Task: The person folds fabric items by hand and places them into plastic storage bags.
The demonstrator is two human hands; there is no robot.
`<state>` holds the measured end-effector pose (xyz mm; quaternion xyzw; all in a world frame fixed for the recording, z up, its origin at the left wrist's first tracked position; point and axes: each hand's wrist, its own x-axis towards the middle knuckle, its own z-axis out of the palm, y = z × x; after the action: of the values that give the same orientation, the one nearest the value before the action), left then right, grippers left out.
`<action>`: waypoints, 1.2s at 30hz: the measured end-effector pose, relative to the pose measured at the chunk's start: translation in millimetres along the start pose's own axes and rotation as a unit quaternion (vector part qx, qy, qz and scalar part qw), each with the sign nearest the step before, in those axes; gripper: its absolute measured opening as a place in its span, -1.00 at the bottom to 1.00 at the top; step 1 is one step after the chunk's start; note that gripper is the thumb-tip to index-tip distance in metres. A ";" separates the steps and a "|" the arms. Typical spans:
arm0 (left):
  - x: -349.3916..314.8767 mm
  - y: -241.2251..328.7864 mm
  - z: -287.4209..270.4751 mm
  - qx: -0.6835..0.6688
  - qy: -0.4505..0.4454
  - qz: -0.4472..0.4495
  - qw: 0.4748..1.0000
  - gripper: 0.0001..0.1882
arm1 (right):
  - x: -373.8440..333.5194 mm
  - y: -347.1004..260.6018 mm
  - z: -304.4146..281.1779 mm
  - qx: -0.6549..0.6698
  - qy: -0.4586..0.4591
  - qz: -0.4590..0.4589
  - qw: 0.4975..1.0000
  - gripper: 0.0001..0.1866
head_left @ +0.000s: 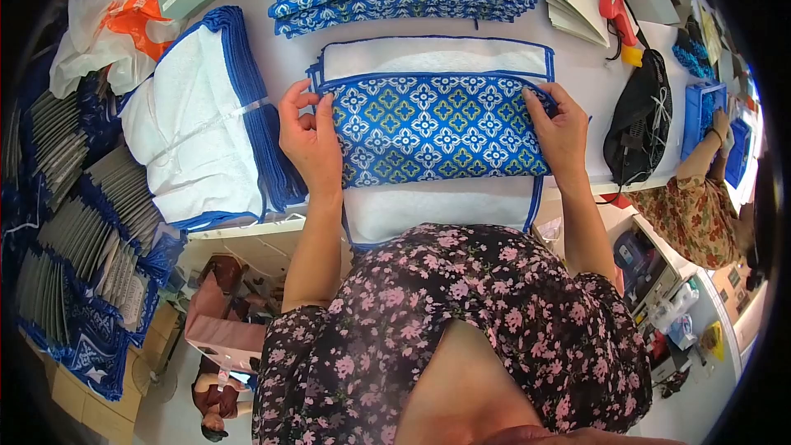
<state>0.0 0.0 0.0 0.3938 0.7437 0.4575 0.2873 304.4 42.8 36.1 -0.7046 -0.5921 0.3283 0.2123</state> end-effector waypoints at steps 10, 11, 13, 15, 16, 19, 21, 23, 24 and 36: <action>1.7 5.0 -10.3 -0.036 0.028 -0.017 0.999 -0.73 | -5.2 -9.6 0.7 0.000 0.000 -0.013 1.000 -0.77; 0.8 5.5 -13.9 -0.035 0.022 -0.022 0.999 -0.73 | -6.9 -10.5 1.1 0.003 -0.001 -0.015 1.000 -0.77; -4.2 8.5 -17.8 0.041 0.045 0.060 0.996 -0.74 | -9.4 -8.0 0.0 -0.006 0.003 -0.024 1.000 -0.74; -15.9 15.2 -23.3 0.115 0.067 0.145 0.980 -0.74 | -16.1 -11.8 -3.2 -0.013 0.009 -0.032 0.999 -0.71; -28.9 19.8 -27.4 0.099 0.038 0.194 0.975 -0.74 | -20.8 -20.1 -4.8 -0.048 0.001 -0.039 0.998 -0.67; -57.1 23.6 -36.5 0.088 -0.099 0.225 0.965 -0.72 | -34.0 -34.3 -7.5 -0.116 -0.018 -0.048 0.992 -0.56; -62.9 26.6 -27.6 0.205 -0.154 0.258 0.932 -0.66 | -40.9 -36.9 -9.0 -0.134 -0.020 -0.023 0.991 -0.54; -65.4 21.7 -23.9 0.204 -0.198 0.246 0.927 -0.56 | -47.9 -23.8 -13.1 -0.122 0.006 -0.045 0.992 -0.55; -66.6 21.7 -20.6 0.220 -0.200 0.245 0.923 -0.55 | -52.5 -18.1 -15.2 -0.091 0.009 -0.025 0.995 -0.55; -69.1 30.5 80.1 0.276 -0.244 0.279 0.887 -0.23 | -13.8 80.1 -49.8 -0.004 0.061 0.005 0.998 -0.61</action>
<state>109.2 -14.0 -1.0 0.7479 0.6057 0.1842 0.1995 394.4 17.1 18.5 -0.7268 -0.5762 0.2837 0.2435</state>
